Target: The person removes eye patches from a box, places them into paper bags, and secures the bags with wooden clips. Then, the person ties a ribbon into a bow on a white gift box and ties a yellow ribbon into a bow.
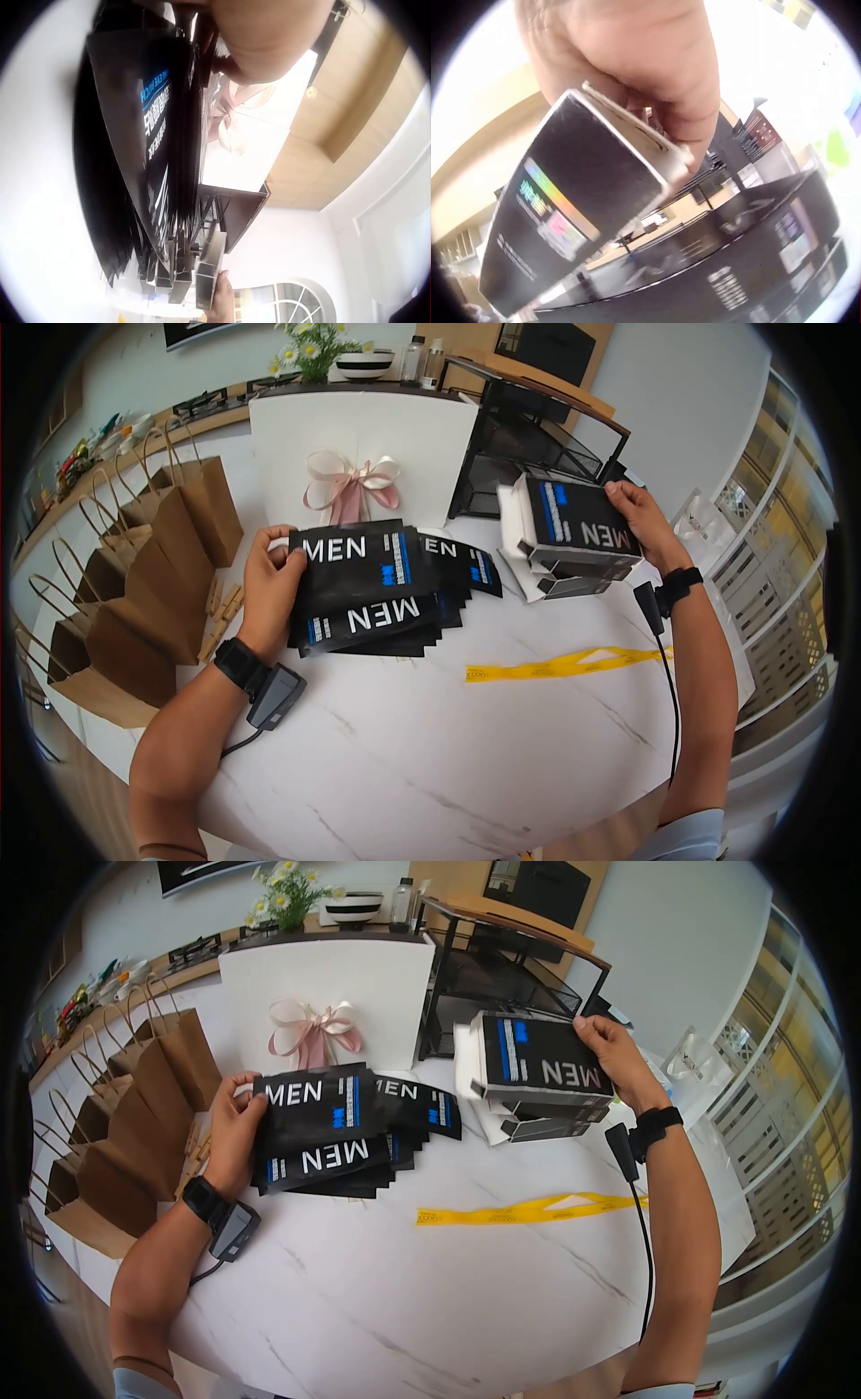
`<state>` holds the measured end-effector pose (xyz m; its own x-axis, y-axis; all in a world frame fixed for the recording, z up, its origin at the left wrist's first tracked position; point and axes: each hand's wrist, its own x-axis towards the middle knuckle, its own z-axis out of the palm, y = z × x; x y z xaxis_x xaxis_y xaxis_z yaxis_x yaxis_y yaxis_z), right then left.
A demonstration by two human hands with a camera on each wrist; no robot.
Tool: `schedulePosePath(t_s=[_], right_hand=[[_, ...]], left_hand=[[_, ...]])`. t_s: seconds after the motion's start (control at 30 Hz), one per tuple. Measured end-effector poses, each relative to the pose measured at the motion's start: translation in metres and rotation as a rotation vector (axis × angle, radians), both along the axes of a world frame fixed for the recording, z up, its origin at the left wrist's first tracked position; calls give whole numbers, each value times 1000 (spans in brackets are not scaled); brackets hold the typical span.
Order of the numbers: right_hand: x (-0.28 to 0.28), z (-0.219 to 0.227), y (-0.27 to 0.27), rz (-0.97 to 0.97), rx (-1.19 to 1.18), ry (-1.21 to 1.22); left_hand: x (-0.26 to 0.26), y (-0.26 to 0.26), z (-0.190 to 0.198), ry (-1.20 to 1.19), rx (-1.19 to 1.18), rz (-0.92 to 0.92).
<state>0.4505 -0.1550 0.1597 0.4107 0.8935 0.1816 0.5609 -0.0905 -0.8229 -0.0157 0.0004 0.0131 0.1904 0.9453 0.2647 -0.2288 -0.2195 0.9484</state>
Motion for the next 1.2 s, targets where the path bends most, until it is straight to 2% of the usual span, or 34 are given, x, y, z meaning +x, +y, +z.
schedulePosePath(t_s=[0.07, 0.13, 0.2, 0.27, 0.33, 0.37, 0.4, 0.47, 0.53, 0.57, 0.6, 0.67, 0.73, 0.83, 0.9, 0.93, 1.0, 1.03, 1.17, 1.2], right_hand=[[16, -7, 5, -6, -7, -86], [21, -18, 13, -98, 252, -516], [25, -16, 22, -81, 349, -479], [-46, -1, 22, 18, 340, -595], [-131, 4, 10, 187, 113, -526], [-155, -9, 13, 413, 185, -579], [-178, -19, 15, 545, 145, -588], [-207, -62, 34, 729, 260, -676], [-235, -79, 46, 729, 119, -765], [-241, -92, 55, 702, 55, -903], [-240, -98, 62, 706, 60, -900], [-245, -101, 69, 757, -36, -836], [-242, -87, 68, 761, -209, -834], [-247, -87, 61, 721, -194, -869], [-251, -87, 59, 698, -26, -886], [-253, -87, 60, 705, -28, -882], [-256, -88, 61, 666, -114, -1042], [-257, -88, 63, 658, -204, -986], [-259, -92, 67, 604, -175, -947], [-260, -95, 65, 603, -163, -947]], left_hand=[[-2, 3, -3, 85, 20, 1], [0, 2, -1, 76, 74, 23], [-1, 7, -7, 104, 104, 36], [-2, 7, -6, 132, 128, 54], [0, -1, 1, 144, 87, 6], [1, -1, 1, 148, 90, 5], [1, -2, 1, 155, 99, -39], [-2, -4, 4, 227, 93, -159], [-4, 0, 1, 236, 108, -196], [-5, 2, 1, 220, 65, -173], [-4, 7, -3, 224, 65, -167], [-3, 11, -10, 66, 135, -41], [-6, 10, -11, 137, 81, -48], [-3, 7, -9, 165, 94, -85], [-3, 4, -3, 106, 55, -71], [-2, 3, -1, 43, 22, -61], [-1, 2, -2, 14, 26, -67], [-1, 0, 1, 25, 30, -77], [1, 2, 0, 101, 109, -37], [-1, -1, 2, 94, 16, -66]])
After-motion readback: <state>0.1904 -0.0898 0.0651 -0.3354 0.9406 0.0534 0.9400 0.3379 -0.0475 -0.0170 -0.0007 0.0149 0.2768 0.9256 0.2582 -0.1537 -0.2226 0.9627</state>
